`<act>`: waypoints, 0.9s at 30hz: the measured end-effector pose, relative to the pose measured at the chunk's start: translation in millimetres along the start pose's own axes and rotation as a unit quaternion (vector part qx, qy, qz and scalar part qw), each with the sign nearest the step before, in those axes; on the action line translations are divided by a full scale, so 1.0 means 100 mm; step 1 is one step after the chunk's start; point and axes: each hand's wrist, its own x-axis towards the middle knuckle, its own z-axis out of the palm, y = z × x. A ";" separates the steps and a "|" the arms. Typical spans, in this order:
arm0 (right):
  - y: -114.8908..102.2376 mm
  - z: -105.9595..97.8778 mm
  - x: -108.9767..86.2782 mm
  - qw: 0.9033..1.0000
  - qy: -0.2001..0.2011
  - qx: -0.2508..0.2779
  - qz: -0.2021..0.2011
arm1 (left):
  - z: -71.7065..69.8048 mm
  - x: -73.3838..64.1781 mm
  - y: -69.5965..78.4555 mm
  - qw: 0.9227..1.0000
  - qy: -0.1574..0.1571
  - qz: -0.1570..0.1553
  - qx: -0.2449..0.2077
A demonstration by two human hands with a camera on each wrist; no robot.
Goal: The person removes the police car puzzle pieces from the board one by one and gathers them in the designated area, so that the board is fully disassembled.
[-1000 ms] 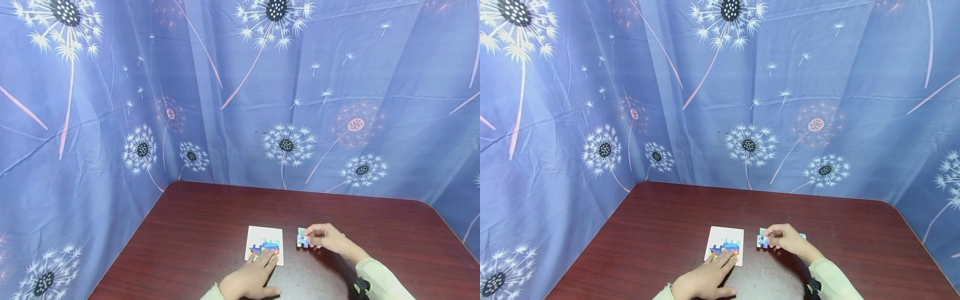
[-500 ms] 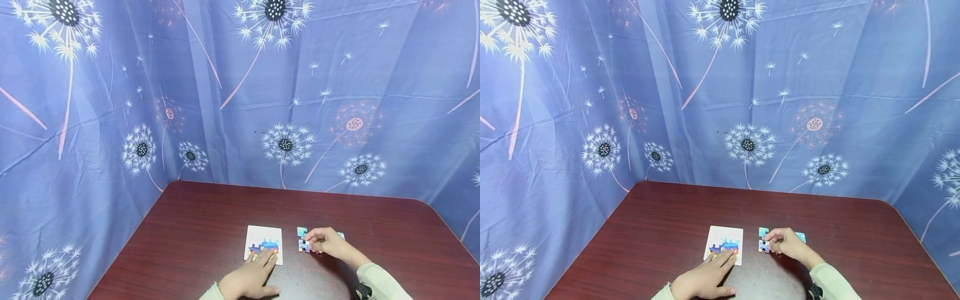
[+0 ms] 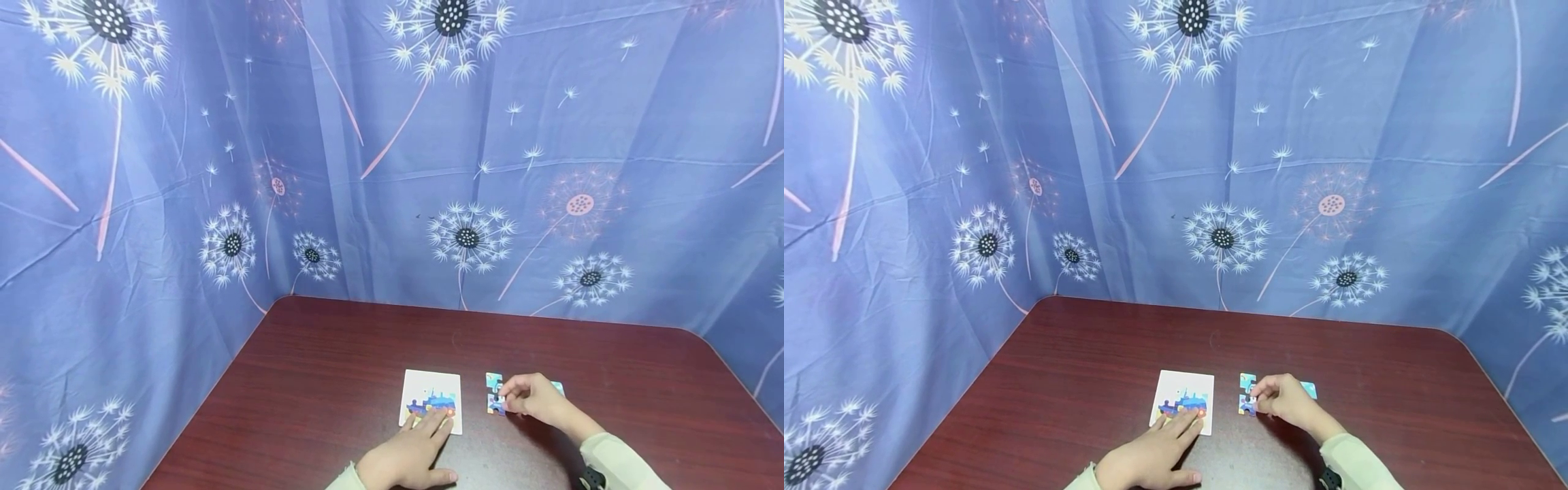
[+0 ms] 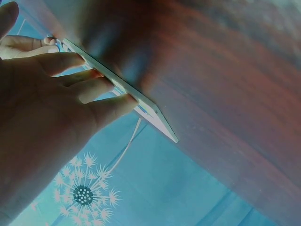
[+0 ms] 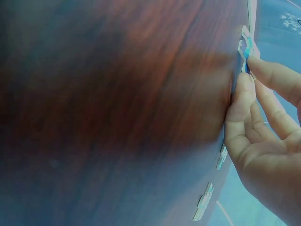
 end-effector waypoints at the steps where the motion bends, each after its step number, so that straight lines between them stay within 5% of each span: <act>1: 0.00 0.00 0.00 1.000 0.000 -0.001 0.000 | 0.00 0.00 0.00 1.000 -0.001 0.000 -0.001; 27: 0.04 0.03 0.00 0.998 0.013 -0.055 0.001 | -0.01 0.01 -0.01 1.000 -0.010 0.011 0.002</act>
